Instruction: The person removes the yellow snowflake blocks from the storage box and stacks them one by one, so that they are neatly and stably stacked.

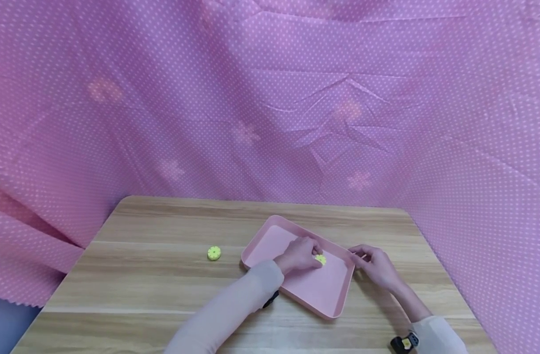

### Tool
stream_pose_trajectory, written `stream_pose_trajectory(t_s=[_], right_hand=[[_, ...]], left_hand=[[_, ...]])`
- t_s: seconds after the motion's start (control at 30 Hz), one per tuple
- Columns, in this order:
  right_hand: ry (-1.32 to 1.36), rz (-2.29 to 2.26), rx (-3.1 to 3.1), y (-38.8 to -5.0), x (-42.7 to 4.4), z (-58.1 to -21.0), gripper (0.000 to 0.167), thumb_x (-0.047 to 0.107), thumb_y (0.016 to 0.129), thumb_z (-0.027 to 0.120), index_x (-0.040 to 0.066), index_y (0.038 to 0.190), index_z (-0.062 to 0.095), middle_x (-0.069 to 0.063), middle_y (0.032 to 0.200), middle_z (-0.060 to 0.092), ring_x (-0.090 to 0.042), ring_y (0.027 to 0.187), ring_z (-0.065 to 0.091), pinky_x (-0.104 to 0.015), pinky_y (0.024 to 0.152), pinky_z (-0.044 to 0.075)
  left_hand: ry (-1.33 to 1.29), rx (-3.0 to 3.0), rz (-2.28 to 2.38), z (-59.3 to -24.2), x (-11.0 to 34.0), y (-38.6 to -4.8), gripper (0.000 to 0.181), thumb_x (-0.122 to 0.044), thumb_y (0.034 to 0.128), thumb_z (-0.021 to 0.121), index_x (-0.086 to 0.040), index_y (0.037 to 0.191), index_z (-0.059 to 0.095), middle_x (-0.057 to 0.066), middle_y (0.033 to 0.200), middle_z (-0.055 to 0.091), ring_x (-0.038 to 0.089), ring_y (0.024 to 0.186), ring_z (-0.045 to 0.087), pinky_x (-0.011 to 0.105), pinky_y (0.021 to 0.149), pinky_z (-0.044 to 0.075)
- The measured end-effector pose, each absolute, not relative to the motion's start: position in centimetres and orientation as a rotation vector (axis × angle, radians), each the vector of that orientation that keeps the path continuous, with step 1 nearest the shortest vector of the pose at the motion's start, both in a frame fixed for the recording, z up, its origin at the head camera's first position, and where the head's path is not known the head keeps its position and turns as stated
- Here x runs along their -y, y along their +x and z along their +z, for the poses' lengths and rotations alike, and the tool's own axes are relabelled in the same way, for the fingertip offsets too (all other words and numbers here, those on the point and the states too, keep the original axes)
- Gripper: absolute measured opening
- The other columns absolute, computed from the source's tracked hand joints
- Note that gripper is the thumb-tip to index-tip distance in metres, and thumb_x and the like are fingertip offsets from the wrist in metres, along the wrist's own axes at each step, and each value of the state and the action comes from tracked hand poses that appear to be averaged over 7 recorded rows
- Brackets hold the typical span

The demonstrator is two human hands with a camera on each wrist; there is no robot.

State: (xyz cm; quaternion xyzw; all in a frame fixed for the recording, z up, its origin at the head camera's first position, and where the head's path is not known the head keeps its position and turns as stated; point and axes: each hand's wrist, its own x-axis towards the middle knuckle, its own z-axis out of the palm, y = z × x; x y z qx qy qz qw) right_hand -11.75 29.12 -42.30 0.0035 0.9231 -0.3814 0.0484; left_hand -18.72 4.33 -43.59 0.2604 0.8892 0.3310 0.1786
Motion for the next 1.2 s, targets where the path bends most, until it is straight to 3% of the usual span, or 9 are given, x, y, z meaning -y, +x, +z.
stream_pose_trajectory(t_s=[0.23, 0.47, 0.77, 1.2], right_hand=[[0.019, -1.174, -2.801, -11.7, -29.0, -42.1, 0.022, 0.016, 0.102, 0.069, 0.003, 0.119, 0.075, -0.006, 0.085, 0.074, -0.008, 0.073, 0.062, -0.021, 0.056, 0.047], [0.028, -1.166, -2.808, -11.6, -29.0, -42.1, 0.022, 0.016, 0.102, 0.068, 0.004, 0.119, 0.075, -0.005, 0.086, 0.074, -0.006, 0.073, 0.061, -0.021, 0.057, 0.047], [0.013, -1.17, -2.805, -11.5, -29.1, -42.4, 0.023, 0.017, 0.102, 0.069, 0.003, 0.12, 0.074, -0.005, 0.086, 0.075, -0.005, 0.073, 0.061, -0.022, 0.058, 0.048], [0.013, -1.185, -2.8, -11.6, -29.0, -42.2, 0.024, 0.017, 0.102, 0.069, 0.002, 0.12, 0.074, -0.005, 0.086, 0.074, -0.008, 0.073, 0.062, -0.022, 0.058, 0.048]], left_hand=[[0.724, -2.533, 0.903, -43.9, -4.5, -18.7, 0.027, -0.026, 0.0815, 0.089, -0.018, 0.104, 0.077, -0.01, 0.092, 0.07, 0.002, 0.087, 0.057, 0.025, 0.091, 0.046], [0.653, -2.428, 1.078, -43.7, -3.9, -18.7, 0.029, -0.012, 0.0814, 0.089, -0.011, 0.106, 0.074, -0.001, 0.098, 0.072, 0.005, 0.087, 0.061, 0.019, 0.087, 0.05], [0.625, -2.361, 1.169, -43.6, -3.0, -19.0, 0.024, -0.002, 0.0836, 0.084, -0.008, 0.104, 0.072, 0.003, 0.097, 0.074, 0.009, 0.088, 0.065, 0.022, 0.085, 0.053], [0.62, -2.337, 1.211, -43.4, -1.4, -19.4, 0.017, 0.001, 0.0869, 0.078, -0.006, 0.102, 0.075, 0.006, 0.095, 0.074, 0.008, 0.083, 0.061, 0.019, 0.075, 0.051]])
